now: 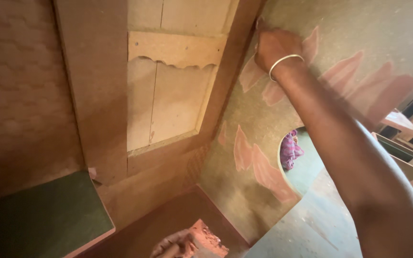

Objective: The person sits on the floor and applies pink putty to the edges and corners of a wooden cabinet using a small flat tool. They repeatedly take putty from the tool and smooth it along the seams and joints of the furniture.

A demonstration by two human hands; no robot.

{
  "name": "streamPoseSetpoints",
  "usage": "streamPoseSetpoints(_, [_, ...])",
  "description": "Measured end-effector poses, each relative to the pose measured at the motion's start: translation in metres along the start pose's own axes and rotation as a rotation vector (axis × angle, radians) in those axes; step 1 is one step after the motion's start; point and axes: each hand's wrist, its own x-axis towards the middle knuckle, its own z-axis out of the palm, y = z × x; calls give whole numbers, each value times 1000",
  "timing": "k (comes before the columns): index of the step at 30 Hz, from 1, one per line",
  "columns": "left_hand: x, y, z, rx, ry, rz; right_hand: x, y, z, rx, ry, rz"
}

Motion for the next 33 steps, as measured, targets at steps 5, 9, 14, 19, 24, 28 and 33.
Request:
streamPoseSetpoints(5, [-17, 16, -22, -51, 9, 28, 6, -16, 45, -210, 11, 17])
streamPoseSetpoints(9, [-40, 35, -25, -65, 214, -71, -42, -60, 105, -172, -100, -77])
streamPoseSetpoints(14, [-60, 51, -33, -5, 39, -77, -84, -70, 105, -103, -204, -173])
streamPoseSetpoints(19, [-73, 63, -42, -146, -117, 25, -31, -12, 17, -72, -190, -33])
streamPoseSetpoints(24, [-69, 64, -10, -56, 295, -181, 19, 14, 10, -184, 70, -213])
streamPoseSetpoints(28, [-72, 67, 13, -83, 303, -139, 6, -13, 70, -250, 102, -180])
streamPoseSetpoints(33, [-94, 75, 31, -377, 497, -239, -120, -104, 171, -141, -299, -157])
